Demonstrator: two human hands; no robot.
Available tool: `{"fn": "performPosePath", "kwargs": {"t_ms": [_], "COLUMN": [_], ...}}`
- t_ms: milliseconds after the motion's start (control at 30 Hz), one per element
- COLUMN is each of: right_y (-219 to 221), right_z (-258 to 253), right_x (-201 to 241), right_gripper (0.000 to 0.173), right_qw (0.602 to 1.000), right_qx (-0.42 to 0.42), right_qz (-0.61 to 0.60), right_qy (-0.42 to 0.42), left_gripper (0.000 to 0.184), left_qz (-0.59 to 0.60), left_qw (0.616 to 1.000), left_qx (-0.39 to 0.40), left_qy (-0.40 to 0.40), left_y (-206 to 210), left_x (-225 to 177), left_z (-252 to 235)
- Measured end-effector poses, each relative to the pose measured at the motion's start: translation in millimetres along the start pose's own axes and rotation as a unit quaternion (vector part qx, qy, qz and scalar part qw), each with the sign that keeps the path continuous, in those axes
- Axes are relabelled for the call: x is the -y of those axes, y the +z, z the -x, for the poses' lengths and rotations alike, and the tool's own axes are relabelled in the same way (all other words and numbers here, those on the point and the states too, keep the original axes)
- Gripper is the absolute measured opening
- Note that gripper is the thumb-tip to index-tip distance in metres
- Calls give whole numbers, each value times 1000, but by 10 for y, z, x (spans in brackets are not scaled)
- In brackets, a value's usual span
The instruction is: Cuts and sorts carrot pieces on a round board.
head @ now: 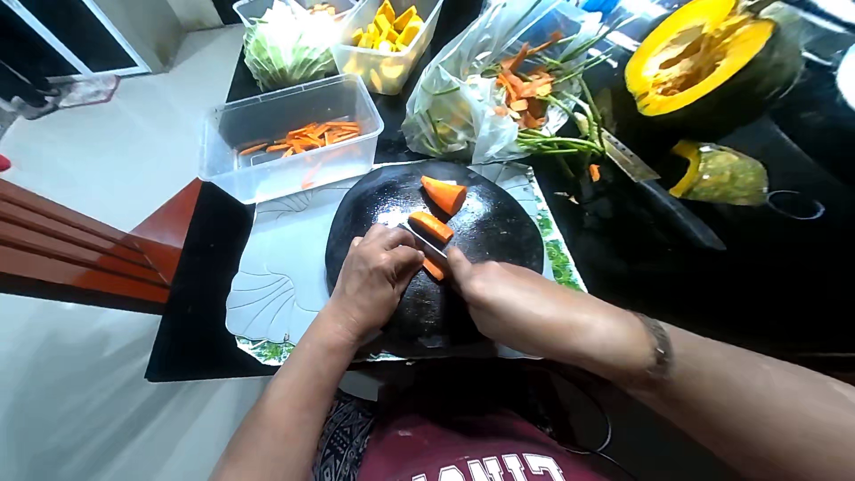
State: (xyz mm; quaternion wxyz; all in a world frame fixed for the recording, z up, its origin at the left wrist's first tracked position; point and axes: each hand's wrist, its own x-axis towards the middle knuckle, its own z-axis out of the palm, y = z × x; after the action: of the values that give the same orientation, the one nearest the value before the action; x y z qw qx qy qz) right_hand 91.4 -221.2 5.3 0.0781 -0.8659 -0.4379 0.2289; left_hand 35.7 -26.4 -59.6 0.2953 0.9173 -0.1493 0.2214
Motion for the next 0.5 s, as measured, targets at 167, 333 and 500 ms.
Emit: {"fn": "performPosePath", "kwargs": {"t_ms": [167, 333, 500], "right_y": [-14, 133, 211], "right_z": [-88, 166, 243], "right_x": [-75, -234, -178], "right_gripper": [29, 30, 43], "right_qw": [998, 995, 988], "right_qx": [3, -72, -142], "right_qz": [-61, -54, 28], "right_qy": [-1, -41, -57], "left_gripper": [8, 10, 10], "left_qz": [-5, -20, -38], "left_qw": [1000, 999, 999], "left_qx": [-6, -26, -27], "left_qy": [-3, 5, 3], "left_y": [9, 25, 26], "left_x": [6, 2, -6], "left_z": [31, 56, 53]}}
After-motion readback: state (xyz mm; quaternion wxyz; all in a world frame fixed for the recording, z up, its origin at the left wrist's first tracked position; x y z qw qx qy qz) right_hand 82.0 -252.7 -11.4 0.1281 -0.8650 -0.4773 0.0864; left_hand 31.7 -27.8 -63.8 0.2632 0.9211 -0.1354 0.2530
